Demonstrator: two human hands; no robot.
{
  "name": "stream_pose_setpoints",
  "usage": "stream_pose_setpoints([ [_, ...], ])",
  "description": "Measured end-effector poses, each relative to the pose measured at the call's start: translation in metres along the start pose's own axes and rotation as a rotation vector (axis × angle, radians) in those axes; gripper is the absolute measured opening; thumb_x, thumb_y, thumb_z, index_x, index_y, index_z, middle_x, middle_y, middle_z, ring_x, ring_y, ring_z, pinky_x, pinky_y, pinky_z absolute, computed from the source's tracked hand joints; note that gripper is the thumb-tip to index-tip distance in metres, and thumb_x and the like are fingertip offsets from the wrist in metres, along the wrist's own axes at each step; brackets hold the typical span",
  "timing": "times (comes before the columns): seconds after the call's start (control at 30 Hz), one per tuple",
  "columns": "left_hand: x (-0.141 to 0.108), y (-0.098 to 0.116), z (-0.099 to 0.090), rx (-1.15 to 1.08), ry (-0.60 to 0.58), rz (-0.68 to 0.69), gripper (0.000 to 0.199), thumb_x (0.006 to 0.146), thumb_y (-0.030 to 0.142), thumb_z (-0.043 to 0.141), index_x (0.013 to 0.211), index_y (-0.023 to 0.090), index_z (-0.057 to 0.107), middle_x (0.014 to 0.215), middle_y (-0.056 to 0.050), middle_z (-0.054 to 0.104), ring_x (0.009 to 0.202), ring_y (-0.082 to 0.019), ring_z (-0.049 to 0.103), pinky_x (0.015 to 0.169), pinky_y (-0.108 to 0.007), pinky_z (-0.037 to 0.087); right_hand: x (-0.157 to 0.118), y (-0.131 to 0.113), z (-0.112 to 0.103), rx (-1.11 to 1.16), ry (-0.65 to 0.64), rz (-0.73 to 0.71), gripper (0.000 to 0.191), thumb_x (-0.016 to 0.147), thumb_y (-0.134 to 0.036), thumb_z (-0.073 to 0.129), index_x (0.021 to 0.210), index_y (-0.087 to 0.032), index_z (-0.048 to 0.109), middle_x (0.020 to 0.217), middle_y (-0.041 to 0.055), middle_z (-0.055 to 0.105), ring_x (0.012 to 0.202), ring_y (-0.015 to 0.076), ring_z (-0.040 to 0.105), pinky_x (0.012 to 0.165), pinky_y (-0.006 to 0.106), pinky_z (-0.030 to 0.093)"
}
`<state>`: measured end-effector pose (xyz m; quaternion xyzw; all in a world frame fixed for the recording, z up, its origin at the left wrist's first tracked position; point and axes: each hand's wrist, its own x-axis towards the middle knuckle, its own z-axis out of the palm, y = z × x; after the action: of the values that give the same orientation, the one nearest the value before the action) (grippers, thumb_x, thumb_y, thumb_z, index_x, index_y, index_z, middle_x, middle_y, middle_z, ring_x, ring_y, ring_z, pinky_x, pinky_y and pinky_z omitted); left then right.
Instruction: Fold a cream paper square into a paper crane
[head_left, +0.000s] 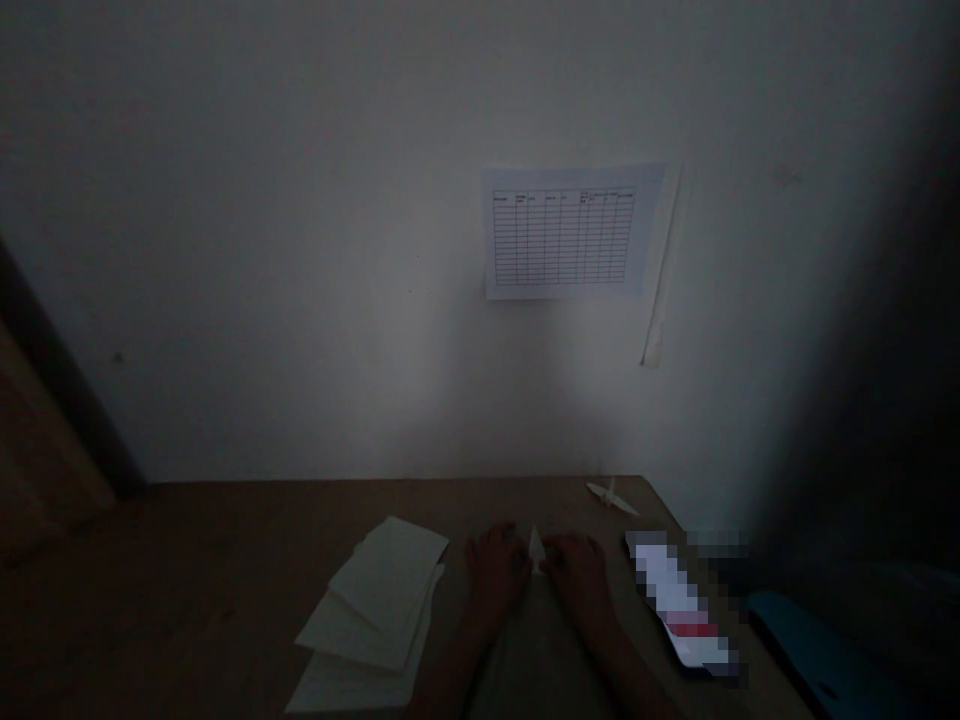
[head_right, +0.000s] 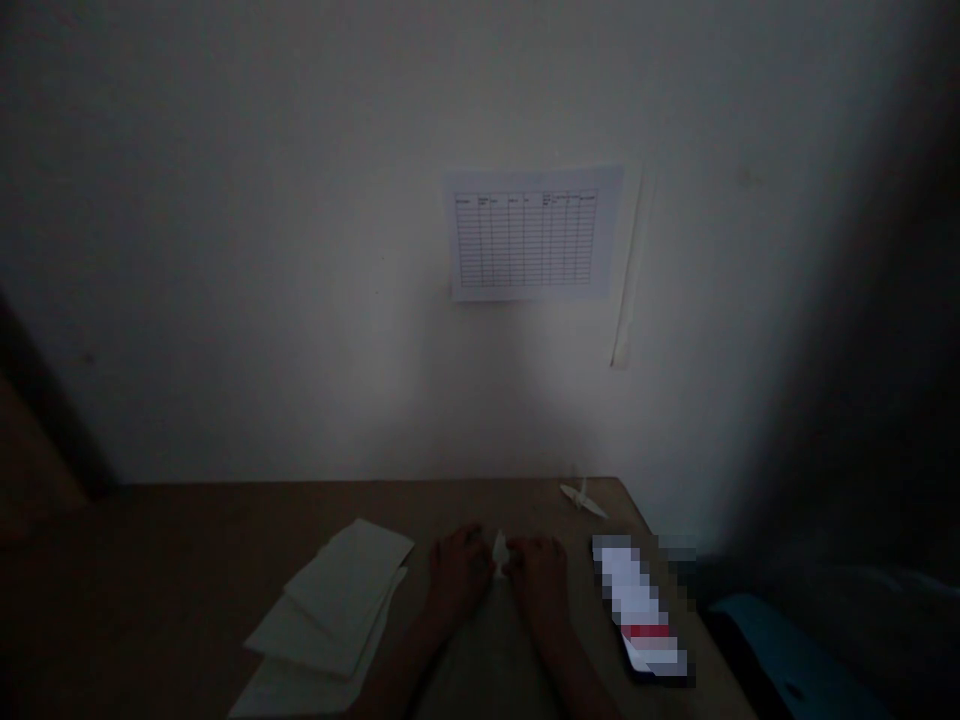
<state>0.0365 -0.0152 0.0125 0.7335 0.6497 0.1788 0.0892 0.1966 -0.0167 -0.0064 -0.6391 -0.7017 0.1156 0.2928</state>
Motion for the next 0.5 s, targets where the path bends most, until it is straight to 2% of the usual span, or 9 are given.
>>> stream_pose_setpoints([
  [0.13,-0.0005,0.0011,-0.0003,0.012,-0.018,-0.004,0.026,0.092,0.031,0.059,0.113,0.027,0.073,0.149,-0.008,0.056,0.138,-0.029,0.048,0.122,-0.058,0.019,-0.0016,-0.0008,-0.0002,0.012,0.029,-0.013,0.025,0.083,-0.017,0.059,0.102,-0.023,0.075,0.108,0.0077,0.077,0.109,0.0247,0.066,0.109,0.037,0.032],
  [0.27,-0.0021,0.0012,-0.0016,-0.009,-0.018,0.010,0.041,0.089,0.027,0.060,0.130,0.029,0.065,0.144,-0.008,0.059,0.136,-0.029,0.050,0.121,-0.058,0.021,0.0007,0.0043,0.0010,0.054,-0.012,-0.012,0.019,0.083,-0.019,0.059,0.092,-0.022,0.075,0.102,0.0070,0.077,0.105,0.0244,0.067,0.109,0.038,0.032],
  [0.37,-0.0033,0.0008,-0.0014,0.005,-0.027,0.044,0.033,0.092,0.029,0.057,0.122,0.033,0.070,0.151,-0.005,0.054,0.139,-0.031,0.047,0.120,-0.061,0.020,0.0028,0.0068,0.0011,0.090,-0.033,0.001,0.019,0.082,-0.021,0.059,0.092,-0.022,0.076,0.103,0.0063,0.077,0.107,0.0242,0.066,0.108,0.038,0.033],
  [0.5,-0.0026,-0.0015,0.0031,0.017,-0.032,0.058,0.033,0.096,0.033,0.053,0.124,0.031,0.070,0.153,-0.006,0.053,0.139,-0.032,0.046,0.120,-0.062,0.019,0.0020,0.0050,-0.0011,0.102,-0.031,0.014,0.018,0.082,-0.023,0.061,0.090,-0.023,0.077,0.103,0.0057,0.077,0.108,0.0241,0.066,0.108,0.038,0.034],
])
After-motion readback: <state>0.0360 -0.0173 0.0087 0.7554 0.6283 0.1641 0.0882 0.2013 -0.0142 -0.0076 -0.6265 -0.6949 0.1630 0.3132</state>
